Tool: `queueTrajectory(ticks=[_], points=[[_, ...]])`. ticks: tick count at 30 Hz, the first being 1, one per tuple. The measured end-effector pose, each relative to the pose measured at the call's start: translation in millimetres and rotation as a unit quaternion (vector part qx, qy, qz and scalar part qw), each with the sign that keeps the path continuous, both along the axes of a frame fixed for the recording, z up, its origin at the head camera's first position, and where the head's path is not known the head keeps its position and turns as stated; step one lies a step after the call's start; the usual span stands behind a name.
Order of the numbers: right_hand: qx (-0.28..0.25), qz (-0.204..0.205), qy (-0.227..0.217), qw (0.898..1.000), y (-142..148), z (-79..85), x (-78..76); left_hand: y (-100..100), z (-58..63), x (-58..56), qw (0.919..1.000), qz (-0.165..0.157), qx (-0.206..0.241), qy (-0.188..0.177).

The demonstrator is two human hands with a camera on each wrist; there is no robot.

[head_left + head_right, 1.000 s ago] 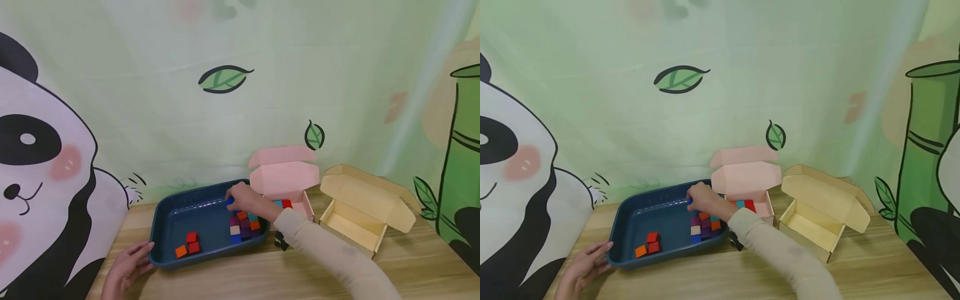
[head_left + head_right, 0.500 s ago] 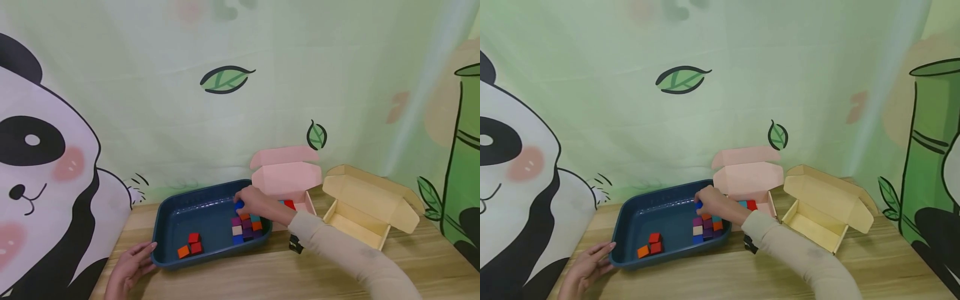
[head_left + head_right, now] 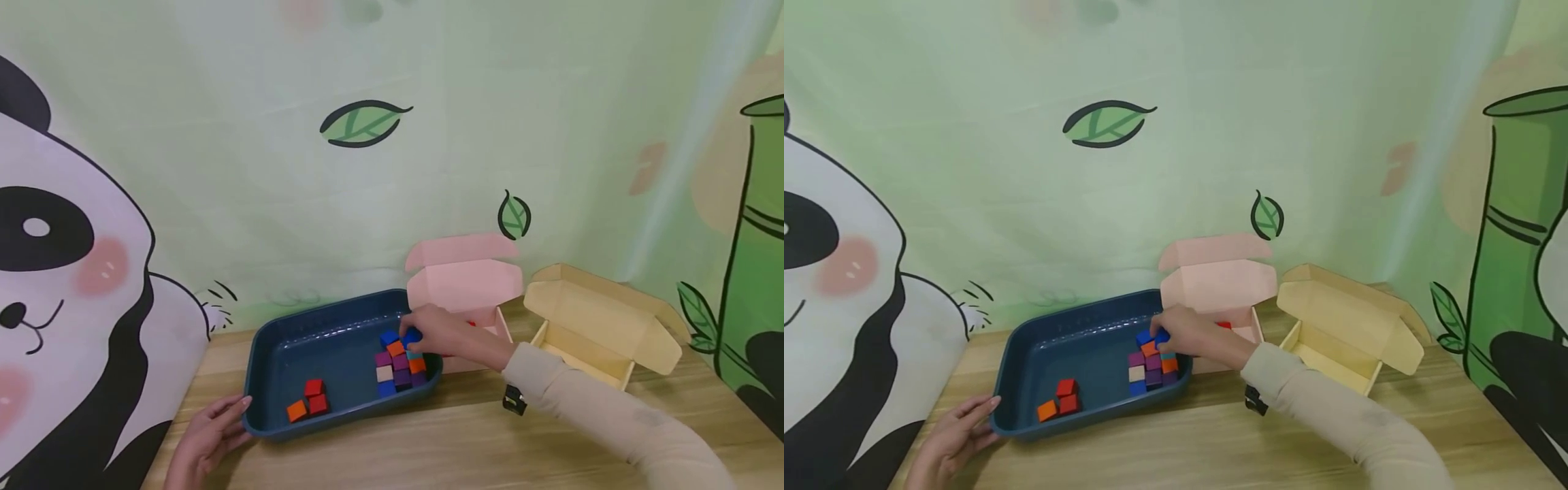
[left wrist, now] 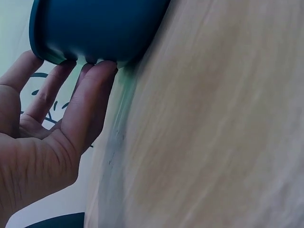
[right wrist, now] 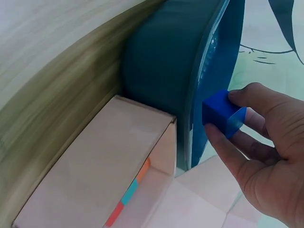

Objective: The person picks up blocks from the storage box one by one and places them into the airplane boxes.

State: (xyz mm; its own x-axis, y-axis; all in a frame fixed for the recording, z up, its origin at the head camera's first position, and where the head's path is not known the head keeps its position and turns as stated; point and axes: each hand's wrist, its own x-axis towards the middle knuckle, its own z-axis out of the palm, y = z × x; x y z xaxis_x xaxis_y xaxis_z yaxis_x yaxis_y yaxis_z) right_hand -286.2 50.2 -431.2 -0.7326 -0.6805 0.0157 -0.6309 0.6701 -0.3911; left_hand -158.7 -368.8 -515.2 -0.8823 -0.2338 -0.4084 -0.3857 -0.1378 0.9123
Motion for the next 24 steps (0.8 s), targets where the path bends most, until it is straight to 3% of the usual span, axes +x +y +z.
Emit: queueTrajectory(ticks=[12, 18, 24], points=[[0.023, -0.012, 0.022, 0.999, 49.6, 19.0, -10.9, -2.3, 0.2, 1.6, 0.9999, 0.001, 0.006, 0.009], [0.087, -0.013, 0.035, 0.996, 74.2, 13.8, -22.7, -2.3, 0.5, 1.8, 1.0, 0.002, 0.003, 0.003], [0.149, 0.023, 0.069, 0.986, 92.3, 11.9, -33.3, -2.6, 0.0, 1.8, 0.9999, -0.004, 0.001, 0.015]])
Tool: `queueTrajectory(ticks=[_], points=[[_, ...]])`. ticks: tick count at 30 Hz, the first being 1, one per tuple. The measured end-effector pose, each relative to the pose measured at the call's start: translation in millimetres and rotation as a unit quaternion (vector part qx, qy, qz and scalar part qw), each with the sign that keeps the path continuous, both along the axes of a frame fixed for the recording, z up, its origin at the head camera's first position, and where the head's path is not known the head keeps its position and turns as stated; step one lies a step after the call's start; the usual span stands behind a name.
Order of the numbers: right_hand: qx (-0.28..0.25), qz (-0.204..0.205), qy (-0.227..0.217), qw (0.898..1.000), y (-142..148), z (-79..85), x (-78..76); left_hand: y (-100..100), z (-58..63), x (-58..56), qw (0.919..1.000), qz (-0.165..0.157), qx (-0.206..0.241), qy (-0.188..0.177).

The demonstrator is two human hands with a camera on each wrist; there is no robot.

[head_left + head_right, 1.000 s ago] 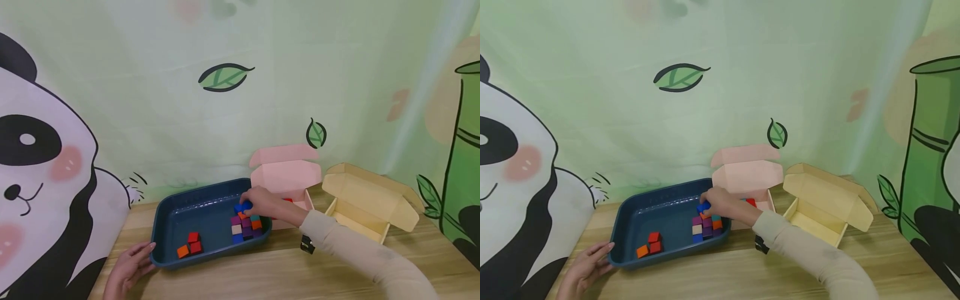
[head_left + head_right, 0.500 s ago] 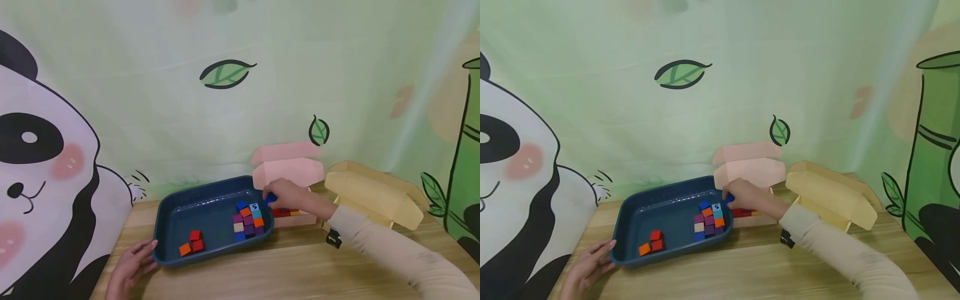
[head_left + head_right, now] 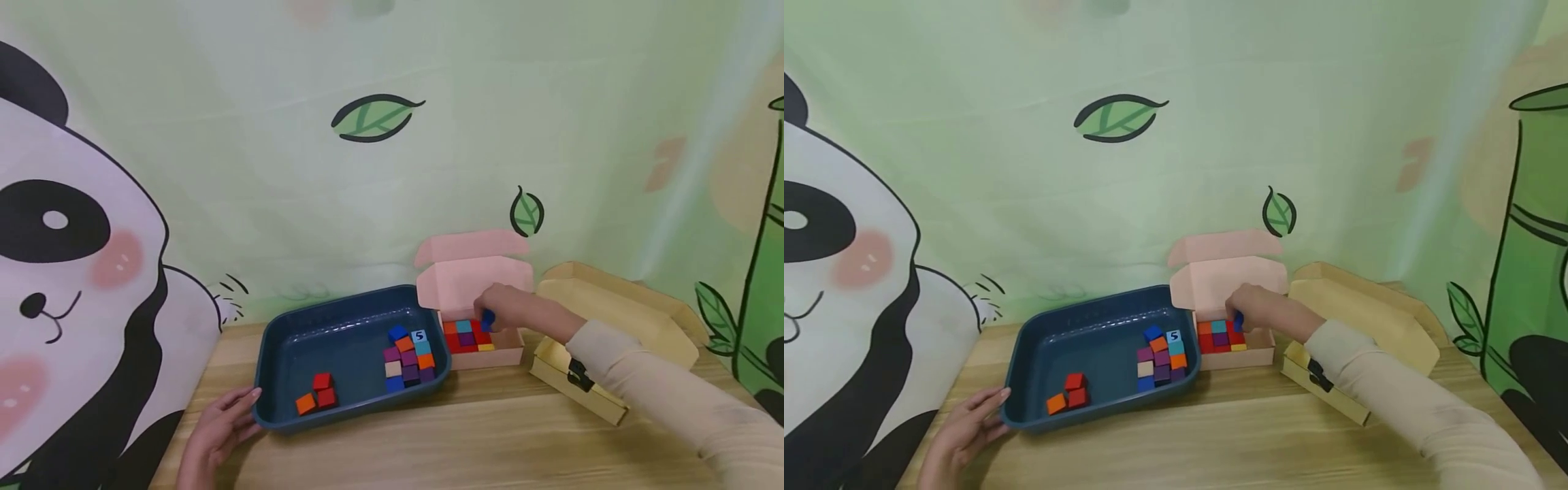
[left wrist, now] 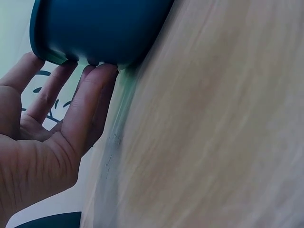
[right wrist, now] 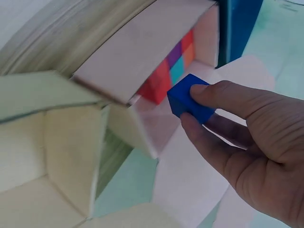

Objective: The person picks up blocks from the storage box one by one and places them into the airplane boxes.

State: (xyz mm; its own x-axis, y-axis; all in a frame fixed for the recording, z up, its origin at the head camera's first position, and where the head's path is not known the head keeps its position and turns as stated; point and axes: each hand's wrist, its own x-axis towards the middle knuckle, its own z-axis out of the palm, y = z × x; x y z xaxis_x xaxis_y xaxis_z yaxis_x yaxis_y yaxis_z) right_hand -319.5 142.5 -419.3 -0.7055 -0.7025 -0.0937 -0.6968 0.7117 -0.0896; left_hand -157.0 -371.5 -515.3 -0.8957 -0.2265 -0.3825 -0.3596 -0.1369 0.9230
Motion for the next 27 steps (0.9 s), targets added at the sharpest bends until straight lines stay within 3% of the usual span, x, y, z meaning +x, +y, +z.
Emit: queueTrajectory(ticks=[4, 10, 20, 27], points=[[0.027, 0.012, 0.004, 1.0, 5.4, -1.2, -0.9, 1.6, 0.4, -0.4, 0.9999, -0.001, 0.0, 0.014], [0.073, -0.001, -0.004, 0.997, 3.3, -5.5, 0.8, 3.3, -1.5, 0.7, 0.9999, 0.006, -0.002, 0.011], [0.052, 0.018, 0.021, 0.998, 7.7, -14.1, -3.5, 2.8, -1.9, 1.3, 0.9998, 0.011, -0.014, 0.001], [0.067, -0.001, 0.011, 0.998, 5.4, -21.4, -4.5, 1.3, -0.7, -0.6, 0.9998, 0.007, -0.016, -0.003]])
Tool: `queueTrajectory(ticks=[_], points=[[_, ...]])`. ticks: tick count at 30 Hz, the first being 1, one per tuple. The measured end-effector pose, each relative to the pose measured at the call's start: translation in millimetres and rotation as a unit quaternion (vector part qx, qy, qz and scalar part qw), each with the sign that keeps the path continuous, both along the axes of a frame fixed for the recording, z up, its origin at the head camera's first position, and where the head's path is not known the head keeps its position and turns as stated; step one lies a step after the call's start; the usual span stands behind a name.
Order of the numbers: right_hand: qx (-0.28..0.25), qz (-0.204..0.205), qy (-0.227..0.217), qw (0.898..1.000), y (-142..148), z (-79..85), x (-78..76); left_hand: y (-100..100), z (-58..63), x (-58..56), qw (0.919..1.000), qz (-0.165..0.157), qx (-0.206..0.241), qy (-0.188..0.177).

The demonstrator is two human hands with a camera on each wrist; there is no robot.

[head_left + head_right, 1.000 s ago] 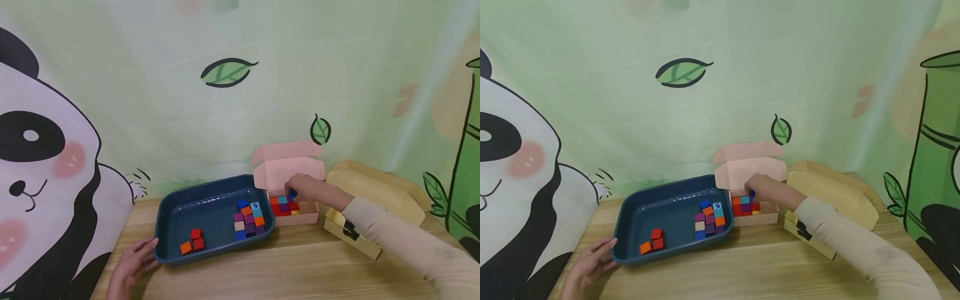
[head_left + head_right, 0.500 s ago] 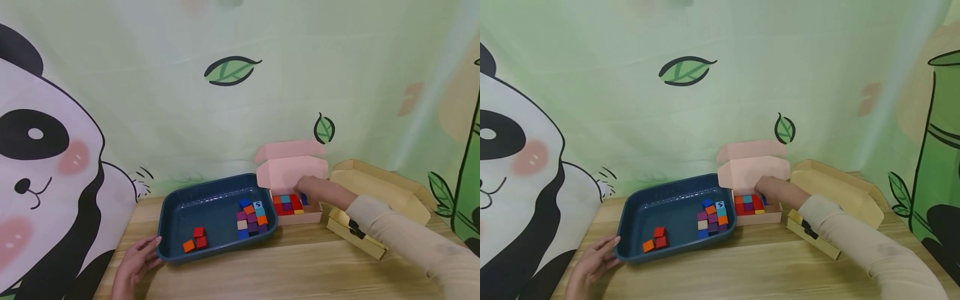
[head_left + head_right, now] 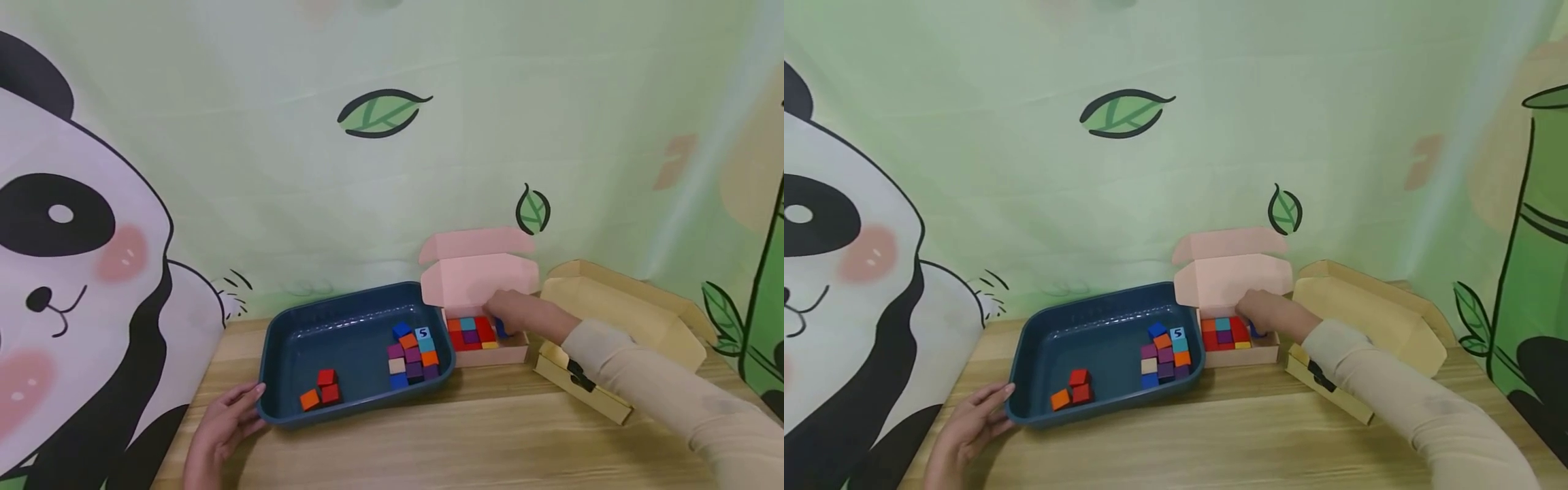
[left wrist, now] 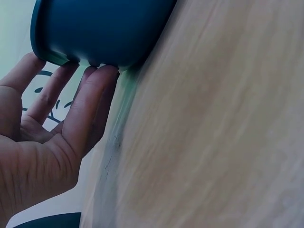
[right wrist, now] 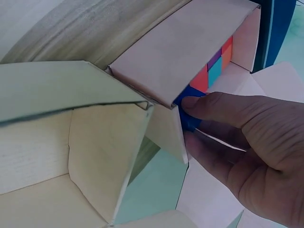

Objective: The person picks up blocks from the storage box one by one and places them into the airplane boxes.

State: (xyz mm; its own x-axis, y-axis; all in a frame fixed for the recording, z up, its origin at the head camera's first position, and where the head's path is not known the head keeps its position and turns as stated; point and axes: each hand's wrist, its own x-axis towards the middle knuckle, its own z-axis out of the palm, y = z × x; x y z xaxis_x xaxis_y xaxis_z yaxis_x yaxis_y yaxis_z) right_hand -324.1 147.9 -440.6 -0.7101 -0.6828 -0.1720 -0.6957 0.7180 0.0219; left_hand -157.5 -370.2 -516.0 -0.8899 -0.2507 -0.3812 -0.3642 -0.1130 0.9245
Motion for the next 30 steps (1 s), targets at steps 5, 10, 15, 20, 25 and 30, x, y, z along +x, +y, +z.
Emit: queueTrajectory(ticks=[5, 10, 15, 20, 25, 30], points=[[0.007, 0.002, -0.003, 1.0, -2.0, -8.6, 2.0, -0.4, -0.8, 1.6, 1.0, 0.0, 0.005, 0.001], [-0.009, -0.005, -0.033, 0.999, -6.1, -13.7, 5.6, -2.1, -1.8, 5.0, 1.0, 0.002, 0.005, -0.001], [-0.024, -0.004, -0.033, 0.999, -5.0, -19.4, 6.6, -1.4, -2.5, 5.7, 1.0, 0.001, 0.005, -0.002], [-0.032, -0.006, -0.034, 0.999, -2.1, -19.8, 5.4, 0.8, -1.6, 4.5, 1.0, 0.0, 0.01, -0.002], [-0.033, -0.006, -0.032, 0.999, -1.7, -16.0, 5.2, 1.7, -0.4, 2.3, 0.9999, -0.004, 0.015, 0.006], [-0.039, -0.008, -0.028, 0.999, -3.1, -13.4, 6.4, 1.7, -2.0, 0.5, 0.9999, 0.003, 0.014, 0.004]])
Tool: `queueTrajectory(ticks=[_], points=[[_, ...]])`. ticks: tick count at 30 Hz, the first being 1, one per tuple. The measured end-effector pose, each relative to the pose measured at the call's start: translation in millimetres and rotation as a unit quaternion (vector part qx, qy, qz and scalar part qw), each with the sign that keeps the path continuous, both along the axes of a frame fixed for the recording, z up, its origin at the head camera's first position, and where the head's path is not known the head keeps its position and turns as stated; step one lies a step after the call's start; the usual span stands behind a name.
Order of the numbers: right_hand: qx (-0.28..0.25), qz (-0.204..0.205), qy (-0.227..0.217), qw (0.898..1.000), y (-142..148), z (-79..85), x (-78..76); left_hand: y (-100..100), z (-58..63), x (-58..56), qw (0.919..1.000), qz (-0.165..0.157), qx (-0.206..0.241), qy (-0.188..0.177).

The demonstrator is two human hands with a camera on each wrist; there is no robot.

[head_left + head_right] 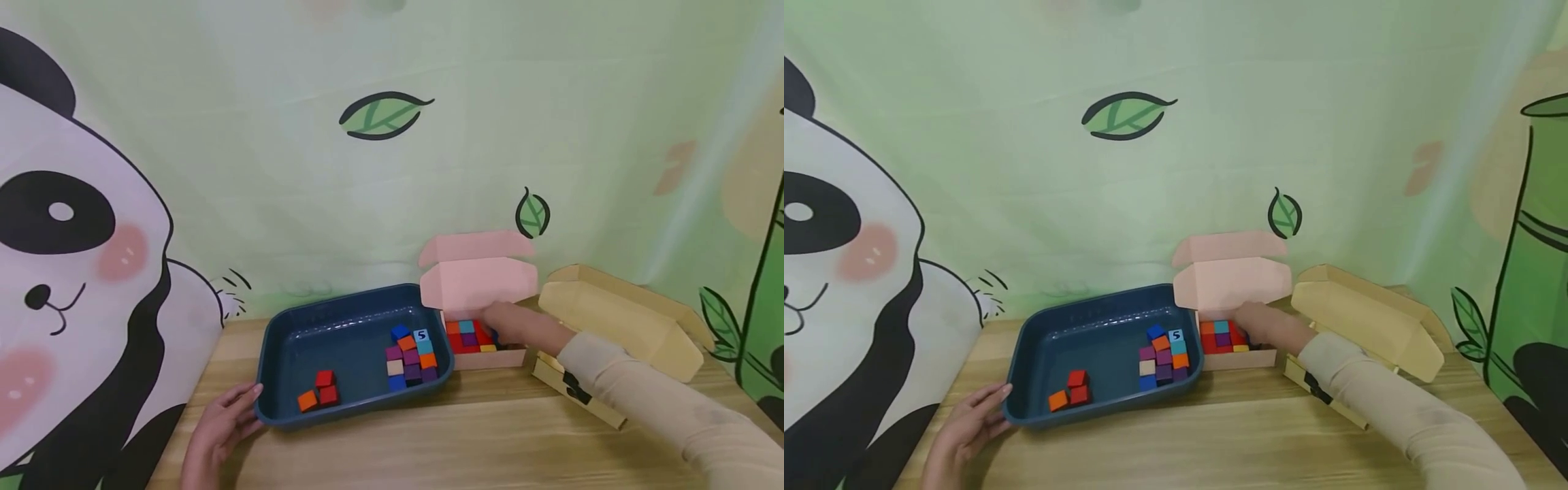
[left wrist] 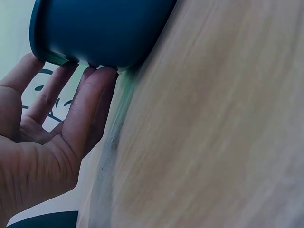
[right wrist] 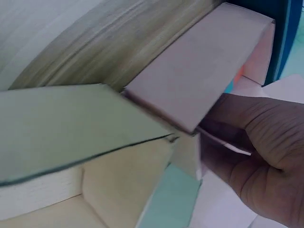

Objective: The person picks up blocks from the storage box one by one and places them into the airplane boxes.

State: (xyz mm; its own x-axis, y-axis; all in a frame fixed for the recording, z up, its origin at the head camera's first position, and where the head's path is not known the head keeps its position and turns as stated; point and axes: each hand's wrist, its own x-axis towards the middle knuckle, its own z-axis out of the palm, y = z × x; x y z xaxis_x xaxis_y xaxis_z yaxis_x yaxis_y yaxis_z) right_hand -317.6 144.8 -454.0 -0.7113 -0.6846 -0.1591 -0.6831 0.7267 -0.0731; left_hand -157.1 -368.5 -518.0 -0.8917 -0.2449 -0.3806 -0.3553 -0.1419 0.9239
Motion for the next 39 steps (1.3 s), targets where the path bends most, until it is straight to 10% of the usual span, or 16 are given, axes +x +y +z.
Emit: queueTrajectory(ticks=[6, 18, 39], points=[[-0.038, -0.014, 0.033, 0.999, -14.4, 10.6, 8.7, -1.3, -2.0, -0.5, 1.0, 0.001, 0.0, 0.0], [-0.097, -0.032, -0.037, 0.994, -91.0, 37.3, 27.7, -5.0, 4.2, -1.4, 0.9999, -0.009, 0.004, 0.002], [-0.124, 0.172, -0.146, 0.966, -247.7, 25.6, 28.2, -4.2, 0.4, 2.0, 0.9997, -0.018, 0.016, 0.007]])
